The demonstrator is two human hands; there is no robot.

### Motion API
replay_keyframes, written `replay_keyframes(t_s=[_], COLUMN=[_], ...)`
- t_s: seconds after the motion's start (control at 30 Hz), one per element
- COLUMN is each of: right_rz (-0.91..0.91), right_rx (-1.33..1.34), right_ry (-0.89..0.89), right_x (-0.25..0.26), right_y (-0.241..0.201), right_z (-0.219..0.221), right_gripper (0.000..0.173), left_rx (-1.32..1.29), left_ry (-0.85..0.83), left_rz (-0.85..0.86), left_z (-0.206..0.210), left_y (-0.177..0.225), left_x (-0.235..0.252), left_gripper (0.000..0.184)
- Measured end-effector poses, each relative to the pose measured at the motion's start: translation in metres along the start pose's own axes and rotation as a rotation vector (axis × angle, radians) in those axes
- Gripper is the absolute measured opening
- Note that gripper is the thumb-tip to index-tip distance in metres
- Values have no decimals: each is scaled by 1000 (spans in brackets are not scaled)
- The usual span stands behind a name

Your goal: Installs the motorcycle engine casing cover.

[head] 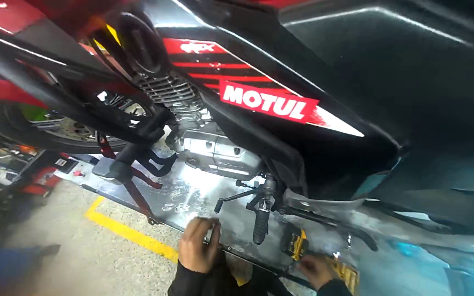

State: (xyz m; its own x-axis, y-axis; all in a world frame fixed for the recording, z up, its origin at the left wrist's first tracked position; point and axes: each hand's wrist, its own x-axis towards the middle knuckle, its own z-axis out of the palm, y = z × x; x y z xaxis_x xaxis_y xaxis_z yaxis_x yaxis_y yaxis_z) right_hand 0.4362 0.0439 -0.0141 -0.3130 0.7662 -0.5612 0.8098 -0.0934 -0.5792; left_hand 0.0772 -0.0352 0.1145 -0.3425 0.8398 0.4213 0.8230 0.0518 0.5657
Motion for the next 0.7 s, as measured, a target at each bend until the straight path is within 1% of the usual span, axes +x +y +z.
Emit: replay_keyframes(t_s=[0.03, 0.07, 0.1, 0.13, 0.17, 0.2, 0.23, 0.3, 0.37, 0.43, 0.5, 0.6, 0.7], right_rz=[-151, -325, -489, -588, -613, -579, -511, -348, -170, -6, 103, 180, 200], right_rx=[46, 110, 187, 281, 385, 511, 651, 935, 1188, 1411, 1599, 1799, 1937], right_ry=[-135, -213, -248, -284, -303, -287, -232, -47, 110, 198, 203, 214, 214], right_x=[-11, -20, -28, -34, -37, -37, -33, -13, 11, 38, 65, 82, 91], right_y=[-31, -58, -87, -117, -148, -178, -207, -253, -288, -307, -314, -327, -338], right_z=[4, 12, 19, 22, 24, 26, 27, 31, 30, 33, 39, 39, 40], right_gripper=[32, 27, 24, 24, 25, 27, 30, 33, 33, 30, 27, 29, 28], left_rx=[10, 19, 24, 30, 40, 53, 63, 76, 74, 72, 77, 111, 105], left_ry=[84, 139, 169, 174, 154, 127, 101, 86, 74, 46, 27, -7, -34], left_rz=[55, 118, 185, 249, 304, 359, 414, 518, 598, 643, 660, 666, 686], left_z=[-9, -14, -17, -17, -18, -17, -16, -11, -8, -8, -9, -11, -12], left_y=[3, 7, 11, 14, 17, 19, 20, 19, 17, 15, 16, 20, 22], left_x=[23, 47, 72, 94, 115, 134, 151, 178, 193, 199, 201, 206, 209], left_gripper=[18, 19, 20, 21, 24, 27, 28, 26, 19, 17, 15, 17, 22])
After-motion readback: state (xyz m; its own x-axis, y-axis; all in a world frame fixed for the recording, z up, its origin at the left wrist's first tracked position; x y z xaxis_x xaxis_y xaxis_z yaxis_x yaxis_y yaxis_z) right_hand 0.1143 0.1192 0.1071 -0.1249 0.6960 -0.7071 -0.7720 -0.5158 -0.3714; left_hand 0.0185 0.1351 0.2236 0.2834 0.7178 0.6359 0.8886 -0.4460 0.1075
